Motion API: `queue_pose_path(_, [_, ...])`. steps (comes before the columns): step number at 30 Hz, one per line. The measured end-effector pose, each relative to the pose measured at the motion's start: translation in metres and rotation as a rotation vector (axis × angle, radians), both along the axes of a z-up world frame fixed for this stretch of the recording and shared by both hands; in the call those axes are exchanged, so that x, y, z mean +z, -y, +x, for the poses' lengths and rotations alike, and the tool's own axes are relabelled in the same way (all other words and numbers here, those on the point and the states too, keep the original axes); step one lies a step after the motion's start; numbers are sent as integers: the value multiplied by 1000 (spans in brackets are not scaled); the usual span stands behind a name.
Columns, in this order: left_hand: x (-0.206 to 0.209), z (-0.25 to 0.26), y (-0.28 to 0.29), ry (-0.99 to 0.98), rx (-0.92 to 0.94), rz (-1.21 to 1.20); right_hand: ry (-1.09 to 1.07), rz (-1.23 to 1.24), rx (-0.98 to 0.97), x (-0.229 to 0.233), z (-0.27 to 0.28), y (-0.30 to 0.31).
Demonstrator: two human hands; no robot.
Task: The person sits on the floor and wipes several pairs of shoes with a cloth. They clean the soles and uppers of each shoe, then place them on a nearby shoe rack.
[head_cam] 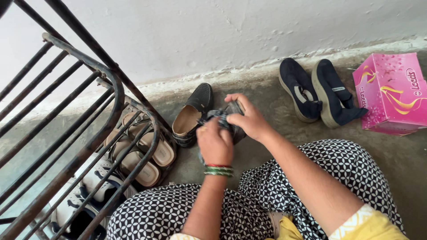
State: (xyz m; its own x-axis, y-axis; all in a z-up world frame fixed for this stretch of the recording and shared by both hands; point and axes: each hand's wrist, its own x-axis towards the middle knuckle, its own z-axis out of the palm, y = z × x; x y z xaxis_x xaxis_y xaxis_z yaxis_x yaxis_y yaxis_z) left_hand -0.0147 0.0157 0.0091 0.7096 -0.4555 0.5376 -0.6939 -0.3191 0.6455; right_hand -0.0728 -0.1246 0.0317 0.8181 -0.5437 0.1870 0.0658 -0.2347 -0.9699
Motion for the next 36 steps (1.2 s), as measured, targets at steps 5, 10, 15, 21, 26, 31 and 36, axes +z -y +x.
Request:
queue_pose_path(5, [2, -9, 3, -50, -36, -49, -51, -222, -39, 4, 3, -3])
queue_pose_path(10, [-29, 50, 6, -443, 102, 137, 34, -411, 46, 10, -17, -37])
queue_pose_path(15, [-19, 43, -5, -273, 73, 45, 69, -387, 52, 12, -9, -45])
queue_pose_path(21, [15, -21, -5, -90, -121, -285, -116, -99, -72, 19, 10, -18])
queue_pose_path(26, [10, 13, 9, -191, -94, -265, -72, -296, -9, 11, -4, -30])
queue_pose_path(31, [15, 38, 9, -365, -30, -187, 75, -294, 44, 6, -7, -50])
queue_pose_path(36, [48, -3, -6, -115, -97, -430, 36, -210, -23, 0, 13, -31])
